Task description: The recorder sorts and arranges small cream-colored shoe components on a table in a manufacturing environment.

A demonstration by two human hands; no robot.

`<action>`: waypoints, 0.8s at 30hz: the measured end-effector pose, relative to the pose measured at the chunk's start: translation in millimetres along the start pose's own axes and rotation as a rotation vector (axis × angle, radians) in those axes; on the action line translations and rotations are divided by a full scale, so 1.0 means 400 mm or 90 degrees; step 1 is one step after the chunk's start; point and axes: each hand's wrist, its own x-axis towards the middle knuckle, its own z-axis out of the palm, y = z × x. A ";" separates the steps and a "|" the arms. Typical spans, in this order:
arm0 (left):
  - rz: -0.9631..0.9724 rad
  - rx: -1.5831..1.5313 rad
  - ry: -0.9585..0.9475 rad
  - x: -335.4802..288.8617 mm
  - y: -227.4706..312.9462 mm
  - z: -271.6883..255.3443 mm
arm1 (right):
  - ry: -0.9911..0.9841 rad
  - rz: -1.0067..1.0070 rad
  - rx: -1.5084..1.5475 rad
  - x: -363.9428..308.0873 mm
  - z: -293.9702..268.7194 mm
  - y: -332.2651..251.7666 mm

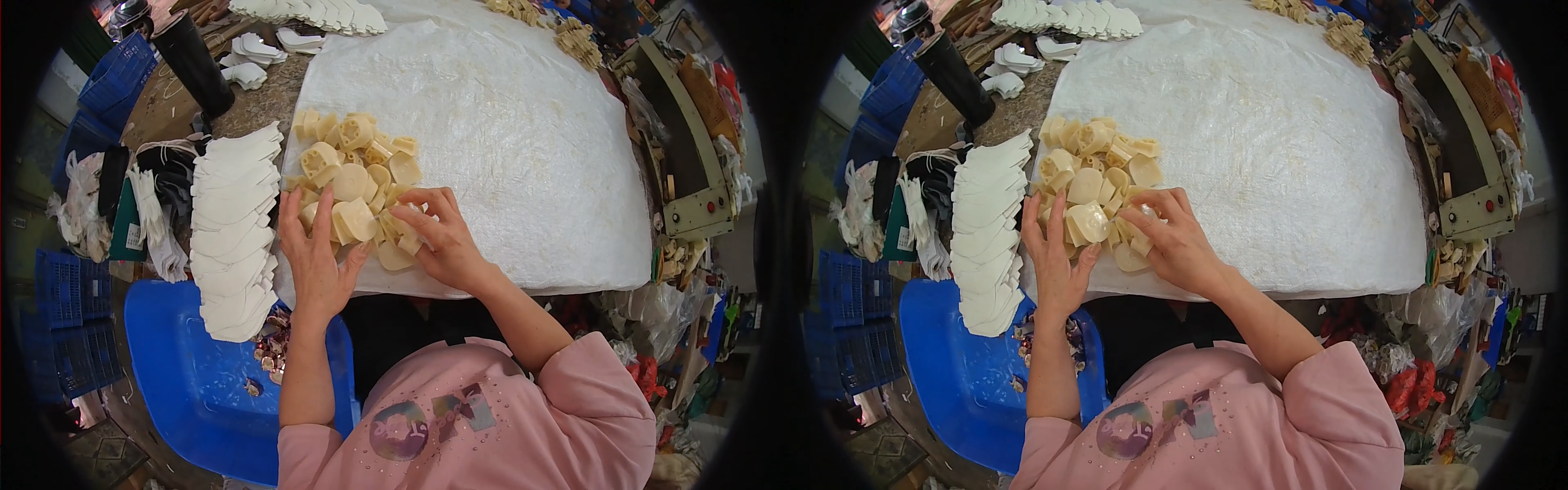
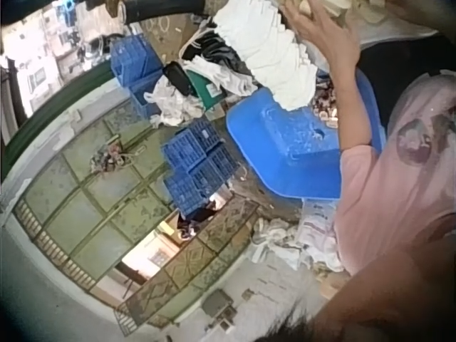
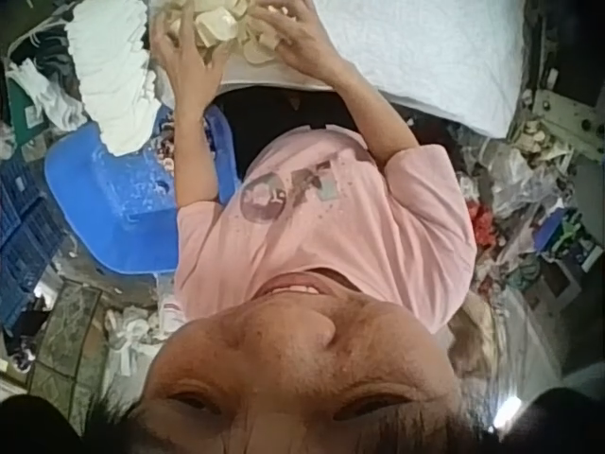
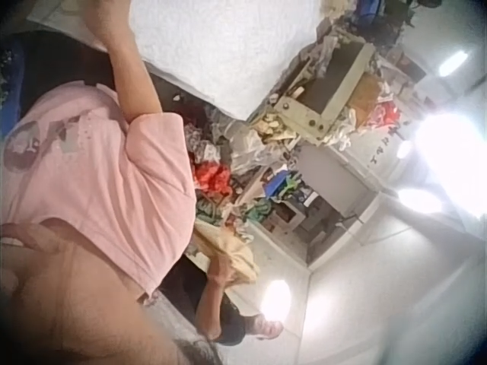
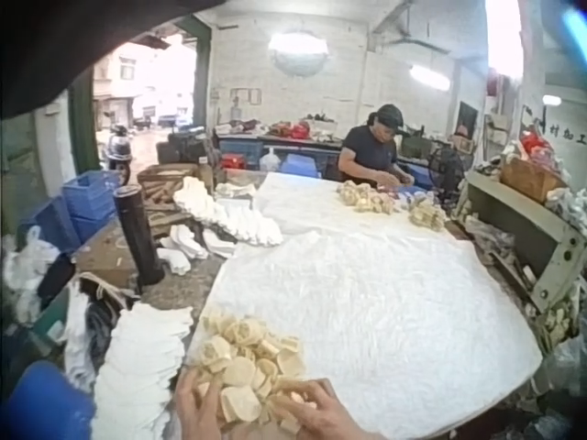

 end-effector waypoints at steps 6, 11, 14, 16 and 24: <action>0.021 -0.101 0.112 -0.034 -0.011 0.010 | 0.022 0.044 0.073 0.003 0.001 0.018; 0.080 0.017 0.151 -0.038 0.025 0.009 | 0.009 0.147 0.130 0.012 -0.009 0.025; 0.114 0.014 0.141 -0.036 0.045 -0.002 | 0.047 0.054 0.118 0.021 -0.010 0.013; 0.116 0.033 0.124 -0.026 0.064 -0.008 | 0.089 0.021 0.100 0.029 -0.019 -0.001; 0.140 0.047 0.067 0.032 0.144 -0.016 | 0.198 0.018 0.287 0.019 0.017 -0.027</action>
